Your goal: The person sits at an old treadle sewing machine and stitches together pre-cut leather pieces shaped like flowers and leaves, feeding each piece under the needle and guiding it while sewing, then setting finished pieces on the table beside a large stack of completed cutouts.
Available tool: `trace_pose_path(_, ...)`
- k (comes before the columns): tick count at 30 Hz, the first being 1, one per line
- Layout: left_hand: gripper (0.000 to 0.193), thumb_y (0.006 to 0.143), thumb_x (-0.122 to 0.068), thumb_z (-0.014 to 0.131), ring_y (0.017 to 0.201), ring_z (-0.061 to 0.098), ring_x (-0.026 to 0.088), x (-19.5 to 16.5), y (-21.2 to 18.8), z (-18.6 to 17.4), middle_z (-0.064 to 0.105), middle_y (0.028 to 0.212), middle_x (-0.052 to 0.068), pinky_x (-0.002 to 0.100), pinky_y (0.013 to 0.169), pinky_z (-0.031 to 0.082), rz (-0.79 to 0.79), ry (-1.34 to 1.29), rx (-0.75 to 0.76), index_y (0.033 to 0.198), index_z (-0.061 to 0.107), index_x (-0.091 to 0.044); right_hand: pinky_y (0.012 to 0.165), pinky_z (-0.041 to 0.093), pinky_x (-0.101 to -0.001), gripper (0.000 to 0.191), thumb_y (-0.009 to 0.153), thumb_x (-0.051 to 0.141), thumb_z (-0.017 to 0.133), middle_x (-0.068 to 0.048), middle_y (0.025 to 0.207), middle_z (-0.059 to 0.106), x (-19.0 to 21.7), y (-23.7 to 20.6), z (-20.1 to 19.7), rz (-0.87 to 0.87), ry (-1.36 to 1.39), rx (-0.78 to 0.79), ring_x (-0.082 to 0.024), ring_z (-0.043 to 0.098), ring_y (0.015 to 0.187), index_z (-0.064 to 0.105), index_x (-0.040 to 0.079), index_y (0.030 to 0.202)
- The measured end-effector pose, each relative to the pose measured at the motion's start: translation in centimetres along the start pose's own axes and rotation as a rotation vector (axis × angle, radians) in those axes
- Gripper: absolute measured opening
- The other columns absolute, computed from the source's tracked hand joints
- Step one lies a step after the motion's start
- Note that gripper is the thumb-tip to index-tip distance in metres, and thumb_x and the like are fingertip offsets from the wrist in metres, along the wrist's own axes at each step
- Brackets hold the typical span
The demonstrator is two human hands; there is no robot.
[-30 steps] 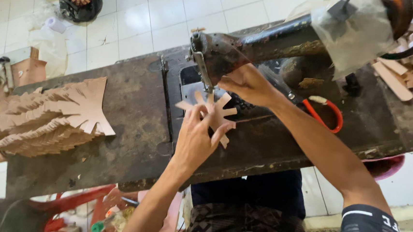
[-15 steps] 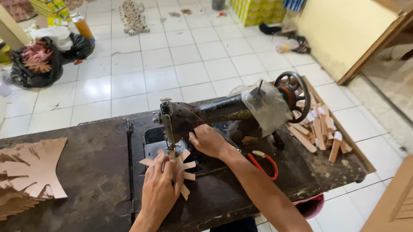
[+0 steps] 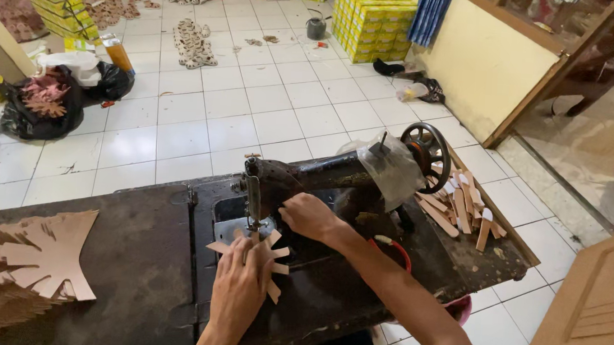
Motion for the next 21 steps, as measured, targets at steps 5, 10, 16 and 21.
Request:
trace_pose_path(5,0.029,0.088,-0.011,0.066,0.120,0.057,0.036,0.2,-0.2,-0.3,0.061,0.125,0.015,0.048,0.097,0.046,0.083,-0.046,0.042,0.117,0.067,-0.007,0.064,0.056,-0.0473,0.028,0.084,0.024,0.070,-0.026,0.077,0.067,0.0,0.6,1.5,-0.031,0.364,-0.209,-0.042,0.070,0.072,0.076,-0.002,0.089)
trace_pose_path(10,0.035,0.086,-0.009,0.069,0.119,0.058,0.035,0.7,0.3,-0.6,0.061,0.121,0.013,0.049,0.100,0.045,0.124,-0.094,0.049,0.120,0.067,-0.008,0.063,0.050,-0.0464,0.027,0.092,0.022,0.071,-0.027,0.080,0.066,-1.2,0.9,4.0,0.019,0.463,-0.070,-0.040,0.066,0.070,0.073,-0.004,0.095)
trace_pose_path(16,0.027,0.089,-0.010,0.070,0.119,0.059,0.034,-0.1,0.5,-0.5,0.062,0.118,0.013,0.048,0.103,0.046,0.163,-0.071,0.057,0.115,0.068,-0.009,0.095,0.054,-0.0323,0.027,0.095,0.005,0.069,-0.005,0.116,0.074,-3.3,0.3,5.2,-0.029,1.110,-0.066,-0.013,0.067,0.109,0.067,-0.001,0.122)
trace_pose_path(21,0.022,0.092,-0.013,0.071,0.120,0.060,0.034,-0.5,1.0,-0.1,0.063,0.118,0.012,0.049,0.102,0.047,0.117,-0.079,0.052,0.113,0.069,-0.008,0.091,0.054,-0.0334,0.028,0.095,0.001,0.071,-0.006,0.113,0.074,-5.5,0.0,6.6,0.083,1.106,-0.028,-0.013,0.066,0.105,0.068,-0.001,0.123)
Point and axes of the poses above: each hand's wrist, its own y-axis towards the middle knuckle, its own z-axis out of the palm, x = y × z, the point moved 2 cm from there along y, towards the middle knuckle
